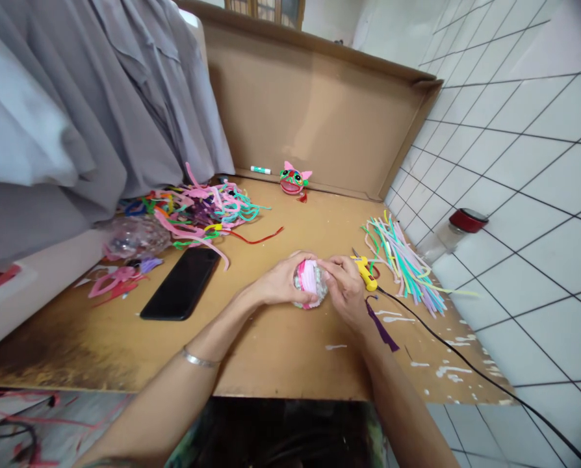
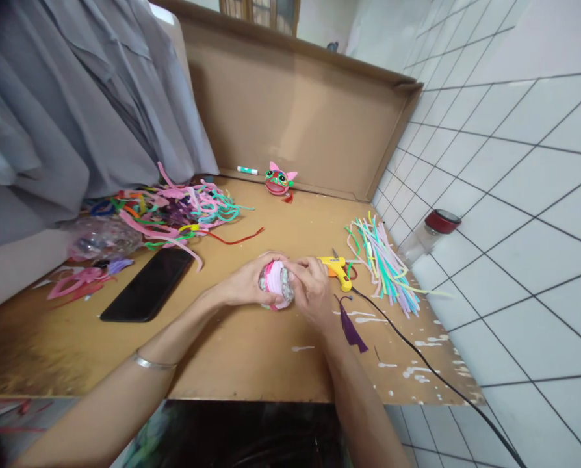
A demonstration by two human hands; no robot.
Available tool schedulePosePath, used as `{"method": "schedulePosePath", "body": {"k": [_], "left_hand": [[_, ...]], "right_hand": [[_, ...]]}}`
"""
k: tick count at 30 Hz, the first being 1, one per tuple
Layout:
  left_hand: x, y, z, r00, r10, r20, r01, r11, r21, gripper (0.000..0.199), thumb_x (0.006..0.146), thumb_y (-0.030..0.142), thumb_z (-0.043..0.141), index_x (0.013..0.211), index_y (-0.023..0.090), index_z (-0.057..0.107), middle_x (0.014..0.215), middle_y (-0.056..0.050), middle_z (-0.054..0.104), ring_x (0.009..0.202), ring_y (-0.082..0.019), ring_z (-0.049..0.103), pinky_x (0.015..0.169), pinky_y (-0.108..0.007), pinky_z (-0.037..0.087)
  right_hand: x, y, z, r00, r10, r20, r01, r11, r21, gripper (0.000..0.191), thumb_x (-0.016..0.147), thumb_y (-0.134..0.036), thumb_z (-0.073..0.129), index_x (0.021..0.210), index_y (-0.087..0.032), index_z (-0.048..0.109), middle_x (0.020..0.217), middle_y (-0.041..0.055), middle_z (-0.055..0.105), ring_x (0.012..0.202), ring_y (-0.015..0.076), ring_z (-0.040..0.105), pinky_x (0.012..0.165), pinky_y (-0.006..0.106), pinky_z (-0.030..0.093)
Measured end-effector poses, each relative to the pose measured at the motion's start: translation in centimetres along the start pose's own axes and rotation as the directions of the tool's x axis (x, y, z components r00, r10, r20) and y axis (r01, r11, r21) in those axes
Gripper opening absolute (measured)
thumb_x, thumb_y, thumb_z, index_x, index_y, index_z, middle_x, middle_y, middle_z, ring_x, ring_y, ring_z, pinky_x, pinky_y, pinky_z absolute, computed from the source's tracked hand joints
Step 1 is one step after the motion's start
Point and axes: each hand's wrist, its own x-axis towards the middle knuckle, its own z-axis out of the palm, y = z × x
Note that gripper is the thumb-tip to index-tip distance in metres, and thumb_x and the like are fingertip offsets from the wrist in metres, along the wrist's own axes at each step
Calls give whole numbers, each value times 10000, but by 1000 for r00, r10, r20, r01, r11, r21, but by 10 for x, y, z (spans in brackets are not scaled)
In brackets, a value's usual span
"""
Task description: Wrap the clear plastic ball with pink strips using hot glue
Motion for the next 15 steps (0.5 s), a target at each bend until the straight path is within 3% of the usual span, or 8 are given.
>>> {"method": "schedulePosePath", "body": {"k": [15], "left_hand": [[-2, 5, -1, 998, -66, 25, 66, 997, -40, 677, 574, 309, 788, 1162, 195, 472, 1042, -21, 583, 907, -193, 549, 841, -326, 467]], "right_hand": [[-2, 3, 3, 998, -53, 14, 53, 998, -13, 287, 955, -235, 445, 1092, -249, 697, 971, 64, 597, 919, 198, 559, 818, 373, 423]]}}
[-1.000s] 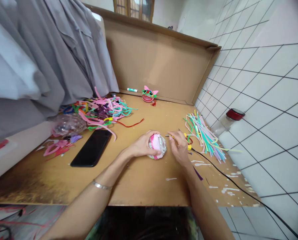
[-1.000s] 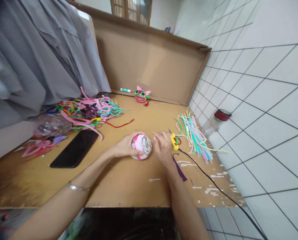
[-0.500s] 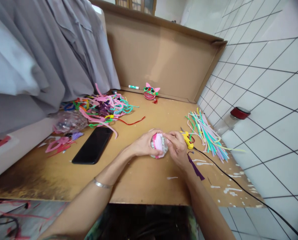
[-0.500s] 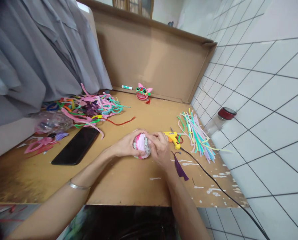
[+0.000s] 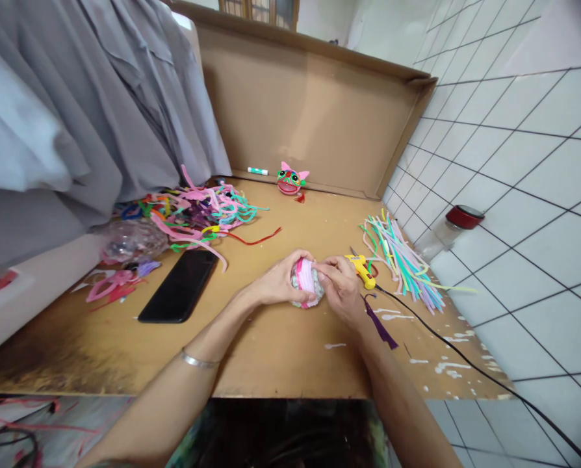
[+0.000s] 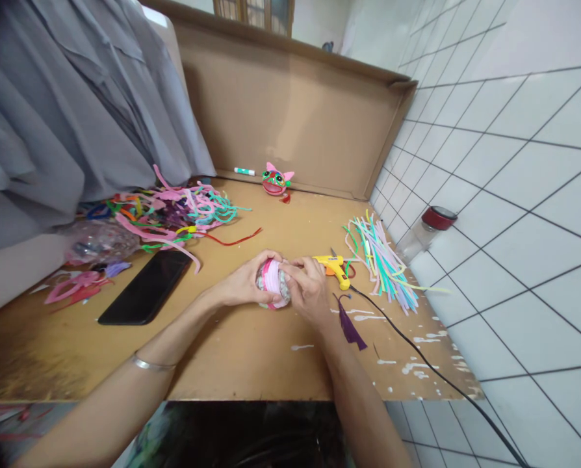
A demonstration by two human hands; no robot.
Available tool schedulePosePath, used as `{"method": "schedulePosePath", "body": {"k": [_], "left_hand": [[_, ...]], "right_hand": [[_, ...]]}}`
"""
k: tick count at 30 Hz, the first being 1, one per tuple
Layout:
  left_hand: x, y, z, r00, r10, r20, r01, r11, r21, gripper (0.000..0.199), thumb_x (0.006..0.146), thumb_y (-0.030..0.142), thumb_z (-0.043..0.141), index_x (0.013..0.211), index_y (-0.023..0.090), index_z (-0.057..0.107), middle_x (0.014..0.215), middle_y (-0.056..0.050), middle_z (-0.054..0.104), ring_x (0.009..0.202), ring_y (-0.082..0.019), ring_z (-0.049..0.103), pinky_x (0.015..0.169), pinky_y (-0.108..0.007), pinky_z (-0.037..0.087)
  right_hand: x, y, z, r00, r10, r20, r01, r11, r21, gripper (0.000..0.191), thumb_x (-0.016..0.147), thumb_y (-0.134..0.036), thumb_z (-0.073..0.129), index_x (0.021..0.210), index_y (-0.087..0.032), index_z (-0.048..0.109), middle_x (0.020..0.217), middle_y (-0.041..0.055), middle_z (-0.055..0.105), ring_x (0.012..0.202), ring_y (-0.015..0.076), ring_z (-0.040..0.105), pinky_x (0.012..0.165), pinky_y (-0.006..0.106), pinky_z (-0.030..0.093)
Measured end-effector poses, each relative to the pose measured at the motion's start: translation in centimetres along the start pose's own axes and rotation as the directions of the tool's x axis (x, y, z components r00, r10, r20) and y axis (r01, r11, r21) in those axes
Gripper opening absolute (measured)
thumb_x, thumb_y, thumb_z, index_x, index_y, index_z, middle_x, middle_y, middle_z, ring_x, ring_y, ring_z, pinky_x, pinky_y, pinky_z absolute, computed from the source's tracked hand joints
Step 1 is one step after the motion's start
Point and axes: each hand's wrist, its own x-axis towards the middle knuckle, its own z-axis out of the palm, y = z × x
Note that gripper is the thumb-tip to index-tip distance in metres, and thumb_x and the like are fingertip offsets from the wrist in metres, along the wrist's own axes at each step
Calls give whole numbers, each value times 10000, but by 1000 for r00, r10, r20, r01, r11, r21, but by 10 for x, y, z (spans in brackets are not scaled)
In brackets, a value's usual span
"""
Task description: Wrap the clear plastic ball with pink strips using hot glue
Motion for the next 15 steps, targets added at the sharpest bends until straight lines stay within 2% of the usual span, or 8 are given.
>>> {"method": "schedulePosePath", "body": {"k": [10, 15], "left_hand": [[0, -4, 0, 1000, 11, 0, -11, 1000, 6, 668, 579, 308, 797, 1149, 199, 465, 1045, -18, 576, 914, -191, 538, 838, -320, 463], [0, -2, 0, 1000, 8, -3, -8, 1000, -1, 666, 572, 302, 803, 1140, 201, 469, 1027, -12, 574, 893, -184, 536, 829, -317, 465]], "right_hand": [[0, -2, 0, 1000, -16, 7, 16, 1000, -10, 313, 962, -236, 430, 1171, -240, 663, 995, 72, 585, 938, 204, 559, 824, 381, 431], [-1, -1, 1, 1000, -19, 10, 19, 999, -35, 304, 961, -238, 429, 1138, -248, 676, 989, 71, 587, 940, 204, 560, 827, 385, 428]]}}
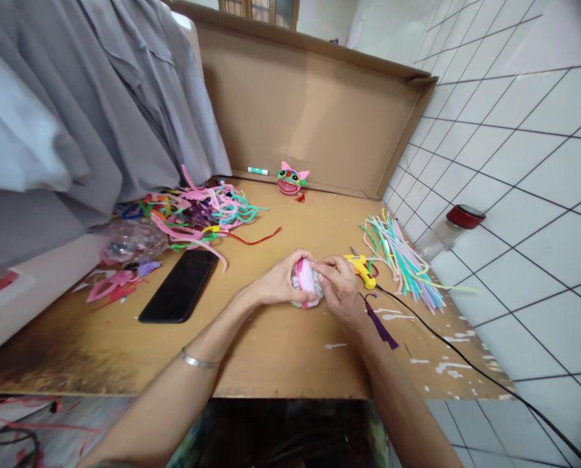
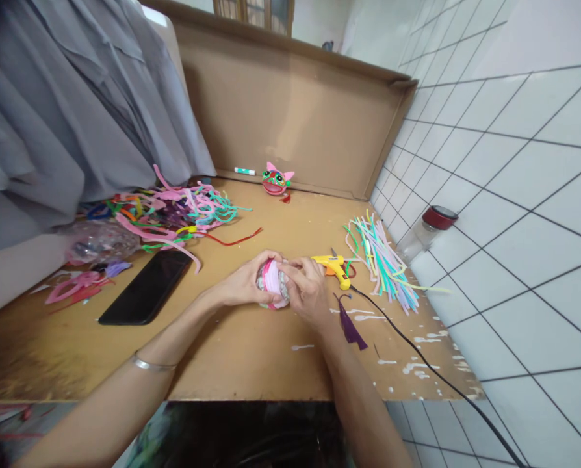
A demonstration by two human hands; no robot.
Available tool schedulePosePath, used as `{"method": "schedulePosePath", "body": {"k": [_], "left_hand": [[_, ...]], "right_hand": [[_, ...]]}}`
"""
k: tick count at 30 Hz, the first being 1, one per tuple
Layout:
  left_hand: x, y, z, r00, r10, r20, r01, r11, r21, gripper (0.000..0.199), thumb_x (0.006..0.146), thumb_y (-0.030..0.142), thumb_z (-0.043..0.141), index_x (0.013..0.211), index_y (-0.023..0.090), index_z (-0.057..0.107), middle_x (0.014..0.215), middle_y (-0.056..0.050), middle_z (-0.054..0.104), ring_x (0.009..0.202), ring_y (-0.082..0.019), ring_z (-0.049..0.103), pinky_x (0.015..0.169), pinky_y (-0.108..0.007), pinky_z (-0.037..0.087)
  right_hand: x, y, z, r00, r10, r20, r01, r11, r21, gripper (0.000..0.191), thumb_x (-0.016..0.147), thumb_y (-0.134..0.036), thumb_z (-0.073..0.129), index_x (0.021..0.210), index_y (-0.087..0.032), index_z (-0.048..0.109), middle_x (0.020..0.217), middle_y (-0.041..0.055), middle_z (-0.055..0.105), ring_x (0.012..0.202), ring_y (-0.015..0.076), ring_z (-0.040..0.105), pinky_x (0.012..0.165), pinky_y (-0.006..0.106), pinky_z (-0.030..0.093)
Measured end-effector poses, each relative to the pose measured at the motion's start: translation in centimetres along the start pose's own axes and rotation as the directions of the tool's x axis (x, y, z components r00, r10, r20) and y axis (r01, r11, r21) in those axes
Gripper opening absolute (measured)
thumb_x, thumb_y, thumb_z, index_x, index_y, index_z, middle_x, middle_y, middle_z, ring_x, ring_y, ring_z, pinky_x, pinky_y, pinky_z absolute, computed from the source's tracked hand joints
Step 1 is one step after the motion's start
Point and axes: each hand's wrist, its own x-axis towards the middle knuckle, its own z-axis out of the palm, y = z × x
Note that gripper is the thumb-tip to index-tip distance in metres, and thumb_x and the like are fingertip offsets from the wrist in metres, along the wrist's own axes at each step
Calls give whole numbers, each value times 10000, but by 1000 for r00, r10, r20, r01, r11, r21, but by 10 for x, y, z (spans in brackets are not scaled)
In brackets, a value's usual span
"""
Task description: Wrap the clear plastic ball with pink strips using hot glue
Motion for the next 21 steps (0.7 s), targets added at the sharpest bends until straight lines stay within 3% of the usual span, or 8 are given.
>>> {"method": "schedulePosePath", "body": {"k": [21], "left_hand": [[0, -1, -1, 1000, -16, -2, 16, 1000, -2, 694, 557, 297, 808, 1158, 203, 473, 1047, -22, 574, 934, -200, 546, 860, -341, 468]], "right_hand": [[2, -3, -3, 997, -71, -43, 70, 997, -29, 230, 924, -202, 488, 1043, -211, 684, 927, 66, 619, 881, 198, 571, 785, 371, 421]]}}
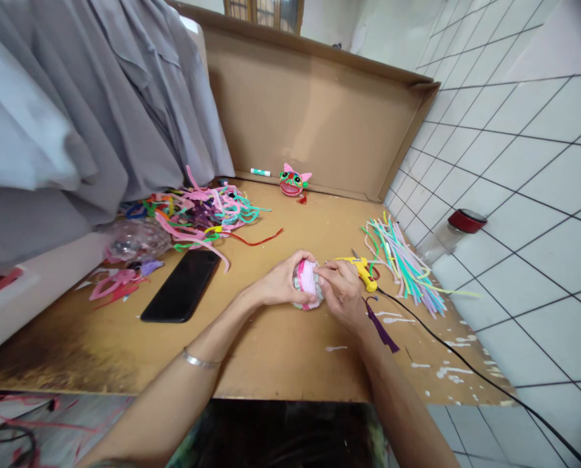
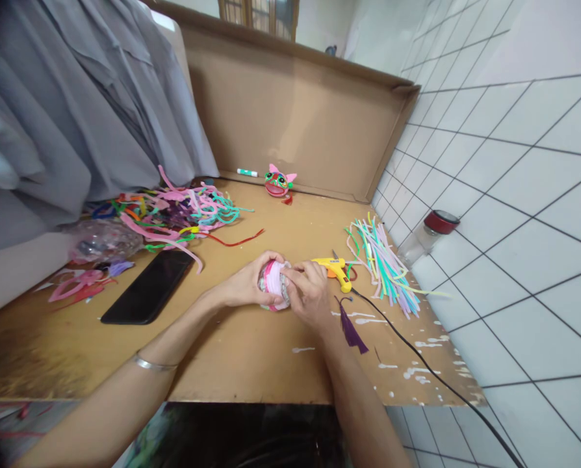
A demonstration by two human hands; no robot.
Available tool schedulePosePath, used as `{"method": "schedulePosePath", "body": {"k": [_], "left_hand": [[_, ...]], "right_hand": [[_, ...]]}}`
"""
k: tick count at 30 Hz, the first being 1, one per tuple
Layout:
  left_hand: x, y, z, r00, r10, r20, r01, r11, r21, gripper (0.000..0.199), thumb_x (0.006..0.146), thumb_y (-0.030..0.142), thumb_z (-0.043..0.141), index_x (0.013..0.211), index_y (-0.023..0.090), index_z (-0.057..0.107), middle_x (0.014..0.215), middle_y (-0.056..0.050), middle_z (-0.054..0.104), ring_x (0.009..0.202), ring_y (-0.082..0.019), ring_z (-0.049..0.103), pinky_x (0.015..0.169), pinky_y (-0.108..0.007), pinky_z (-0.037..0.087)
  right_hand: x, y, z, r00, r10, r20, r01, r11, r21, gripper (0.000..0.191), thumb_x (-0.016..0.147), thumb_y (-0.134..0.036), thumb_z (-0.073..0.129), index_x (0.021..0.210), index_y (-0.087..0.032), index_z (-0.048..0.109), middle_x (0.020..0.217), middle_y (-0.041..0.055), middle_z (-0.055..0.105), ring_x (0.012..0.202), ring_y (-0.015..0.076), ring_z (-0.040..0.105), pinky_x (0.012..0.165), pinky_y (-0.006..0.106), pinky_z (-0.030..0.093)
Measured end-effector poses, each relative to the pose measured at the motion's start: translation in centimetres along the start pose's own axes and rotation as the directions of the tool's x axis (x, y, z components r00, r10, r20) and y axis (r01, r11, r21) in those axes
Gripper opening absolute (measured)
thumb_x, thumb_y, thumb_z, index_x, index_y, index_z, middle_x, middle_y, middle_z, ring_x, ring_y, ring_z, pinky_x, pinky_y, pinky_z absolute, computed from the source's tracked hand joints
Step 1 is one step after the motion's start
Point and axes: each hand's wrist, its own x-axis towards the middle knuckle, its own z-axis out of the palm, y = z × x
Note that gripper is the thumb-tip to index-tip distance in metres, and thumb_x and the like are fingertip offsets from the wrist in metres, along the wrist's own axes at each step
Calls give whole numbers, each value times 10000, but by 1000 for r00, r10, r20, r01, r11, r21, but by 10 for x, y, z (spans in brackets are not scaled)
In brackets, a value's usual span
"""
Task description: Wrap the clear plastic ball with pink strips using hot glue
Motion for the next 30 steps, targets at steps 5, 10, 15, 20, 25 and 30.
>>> {"method": "schedulePosePath", "body": {"k": [5, 10, 15, 20, 25, 30], "left_hand": [[0, -1, 0, 1000, 9, 6, -9, 1000, 12, 691, 569, 309, 806, 1165, 206, 471, 1054, -22, 584, 936, -201, 556, 861, -341, 472], [0, 0, 0, 1000, 22, 12, -22, 1000, -8, 665, 583, 307, 797, 1158, 211, 477, 1060, -20, 585, 931, -200, 562, 857, -344, 480], [0, -2, 0, 997, 78, -4, -78, 997, -19, 658, 574, 294, 807, 1144, 215, 488, 1172, -53, 539, 1044, -230, 548, 941, -376, 458], [1, 1, -1, 994, 108, -25, -107, 993, 54, 620, 561, 336, 817, 1086, 217, 512, 1151, -55, 482, 1088, -250, 509, 987, -410, 433], [1, -2, -1, 993, 111, -28, -110, 993, 47, 624, 597, 356, 804, 1121, 199, 506, 1100, -52, 517, 1028, -237, 525, 929, -387, 458], [2, -7, 0, 995, 98, -33, -99, 994, -34, 646, 638, 372, 793, 1179, 198, 486, 1116, -60, 581, 1006, -227, 561, 902, -360, 474]], "right_hand": [[-1, 1, 0, 1000, 20, 15, -20, 1000, -1, 245, 922, -204, 480, 1056, -229, 684, 934, 62, 620, 896, 201, 570, 798, 374, 422], [-2, 2, 1, 999, 44, 31, -44, 999, 17, 259, 919, -219, 481, 1066, -240, 693, 940, 65, 623, 905, 211, 569, 813, 388, 424], [-2, 3, 2, 998, 43, 34, -44, 999, 23, 270, 919, -224, 479, 1084, -238, 692, 939, 66, 620, 905, 212, 571, 817, 390, 421], [-2, 2, 2, 999, 28, 19, -29, 999, 19, 254, 931, -232, 483, 1075, -216, 691, 937, 70, 619, 897, 207, 568, 804, 381, 420], [-2, 3, 3, 999, 42, 24, -42, 999, 16, 254, 932, -239, 478, 1074, -213, 687, 930, 71, 619, 893, 207, 568, 805, 381, 421], [-2, 3, 3, 998, 64, 27, -64, 998, 6, 259, 934, -248, 473, 1086, -219, 680, 945, 73, 618, 907, 210, 571, 821, 384, 426]]}}
